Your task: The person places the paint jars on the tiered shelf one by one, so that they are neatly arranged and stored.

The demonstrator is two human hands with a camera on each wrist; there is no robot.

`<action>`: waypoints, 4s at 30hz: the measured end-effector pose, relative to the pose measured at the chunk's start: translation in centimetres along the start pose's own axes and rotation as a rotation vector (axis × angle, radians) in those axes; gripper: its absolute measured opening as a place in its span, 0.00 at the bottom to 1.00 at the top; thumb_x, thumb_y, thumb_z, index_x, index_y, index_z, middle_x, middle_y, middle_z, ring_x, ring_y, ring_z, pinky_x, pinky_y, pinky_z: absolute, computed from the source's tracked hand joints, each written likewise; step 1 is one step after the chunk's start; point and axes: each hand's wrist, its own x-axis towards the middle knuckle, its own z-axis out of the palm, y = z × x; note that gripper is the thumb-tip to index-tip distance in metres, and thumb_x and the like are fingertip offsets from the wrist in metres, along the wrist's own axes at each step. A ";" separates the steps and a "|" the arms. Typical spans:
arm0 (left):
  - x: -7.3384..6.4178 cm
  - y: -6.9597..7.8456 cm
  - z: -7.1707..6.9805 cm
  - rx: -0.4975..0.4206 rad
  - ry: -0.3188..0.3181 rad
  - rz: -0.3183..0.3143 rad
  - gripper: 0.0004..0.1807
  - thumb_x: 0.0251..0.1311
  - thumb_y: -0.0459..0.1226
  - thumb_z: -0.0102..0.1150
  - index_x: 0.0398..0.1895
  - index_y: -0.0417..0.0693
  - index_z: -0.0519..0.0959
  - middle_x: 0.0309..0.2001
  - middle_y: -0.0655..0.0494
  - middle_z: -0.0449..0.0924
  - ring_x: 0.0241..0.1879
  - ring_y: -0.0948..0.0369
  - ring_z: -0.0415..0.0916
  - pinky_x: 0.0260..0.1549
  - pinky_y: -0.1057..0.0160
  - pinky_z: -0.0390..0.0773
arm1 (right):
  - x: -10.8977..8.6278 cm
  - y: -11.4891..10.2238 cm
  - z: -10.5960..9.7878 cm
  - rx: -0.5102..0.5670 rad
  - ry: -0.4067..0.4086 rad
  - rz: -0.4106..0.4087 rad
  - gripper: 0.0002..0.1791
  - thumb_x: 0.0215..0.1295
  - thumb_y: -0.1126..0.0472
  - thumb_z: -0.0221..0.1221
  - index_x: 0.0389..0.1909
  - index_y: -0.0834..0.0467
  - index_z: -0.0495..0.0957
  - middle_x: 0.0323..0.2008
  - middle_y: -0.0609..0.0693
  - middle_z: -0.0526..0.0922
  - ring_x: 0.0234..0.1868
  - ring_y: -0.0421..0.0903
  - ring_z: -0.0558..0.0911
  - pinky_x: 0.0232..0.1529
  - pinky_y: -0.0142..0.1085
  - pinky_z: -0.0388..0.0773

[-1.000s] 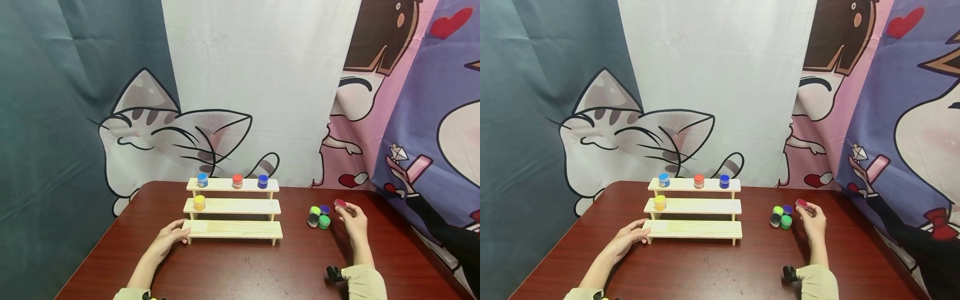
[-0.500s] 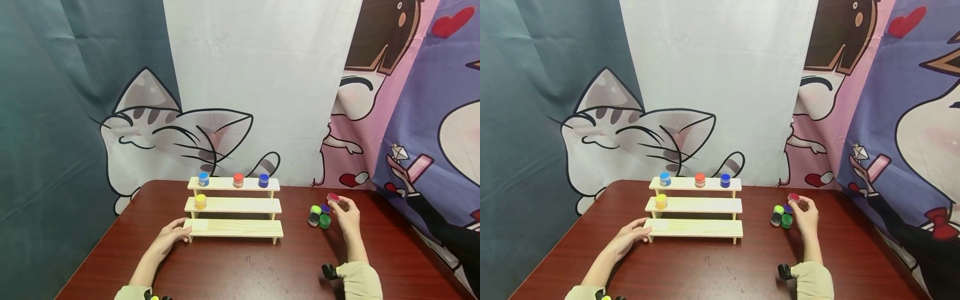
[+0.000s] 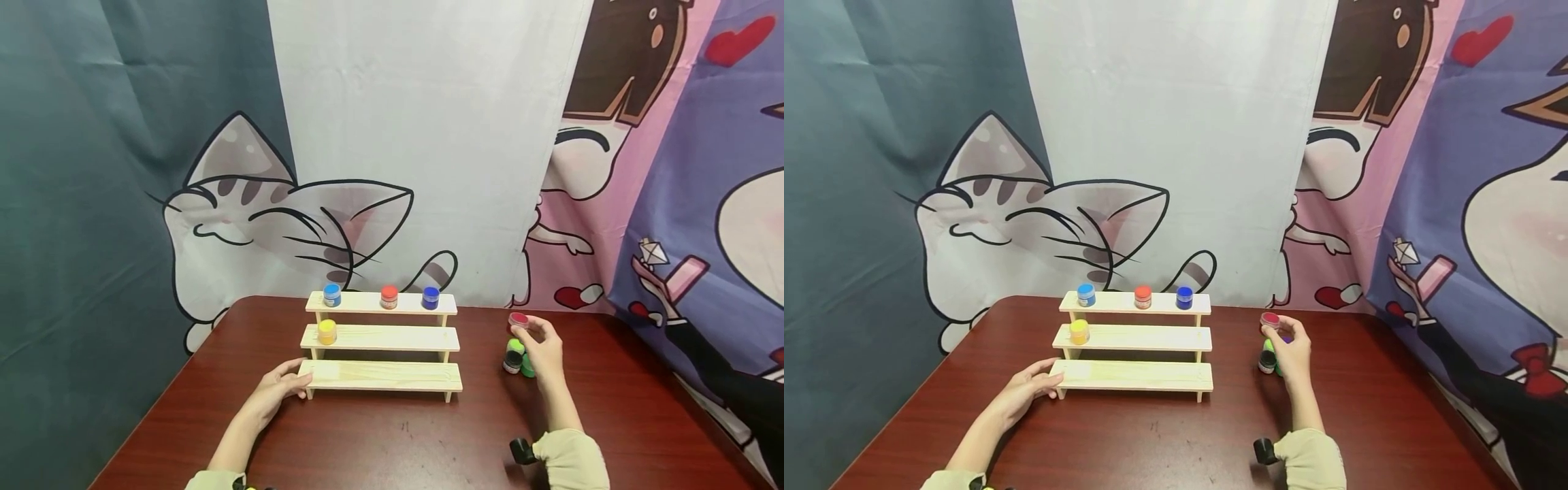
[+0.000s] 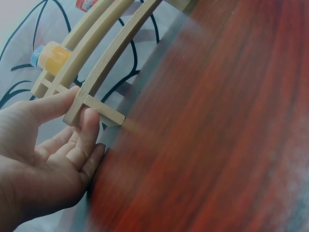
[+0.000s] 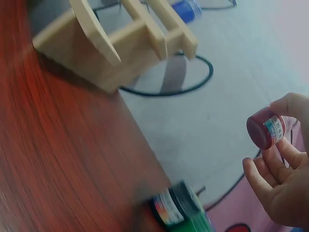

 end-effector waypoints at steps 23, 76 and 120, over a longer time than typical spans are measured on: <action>-0.1 0.1 -0.2 0.002 -0.011 0.003 0.37 0.63 0.36 0.60 0.72 0.33 0.56 0.26 0.61 0.77 0.26 0.63 0.76 0.41 0.69 0.76 | -3.4 -2.0 6.9 0.015 -0.259 -0.009 0.19 0.61 0.67 0.63 0.53 0.68 0.74 0.43 0.53 0.82 0.36 0.28 0.76 0.40 0.20 0.74; 0.0 0.1 0.0 0.002 -0.005 0.010 0.37 0.62 0.35 0.61 0.71 0.32 0.58 0.27 0.61 0.78 0.25 0.64 0.76 0.39 0.69 0.76 | -5.7 -3.3 16.5 -0.124 -0.447 -0.235 0.17 0.56 0.62 0.68 0.47 0.61 0.81 0.39 0.58 0.88 0.36 0.40 0.80 0.38 0.26 0.75; -0.1 0.0 -0.1 -0.009 -0.023 0.015 0.38 0.62 0.35 0.60 0.71 0.31 0.56 0.24 0.63 0.77 0.24 0.65 0.75 0.38 0.70 0.77 | -5.7 -3.5 15.3 -0.004 -0.521 -0.200 0.24 0.62 0.64 0.64 0.59 0.66 0.75 0.56 0.64 0.80 0.59 0.60 0.79 0.58 0.49 0.76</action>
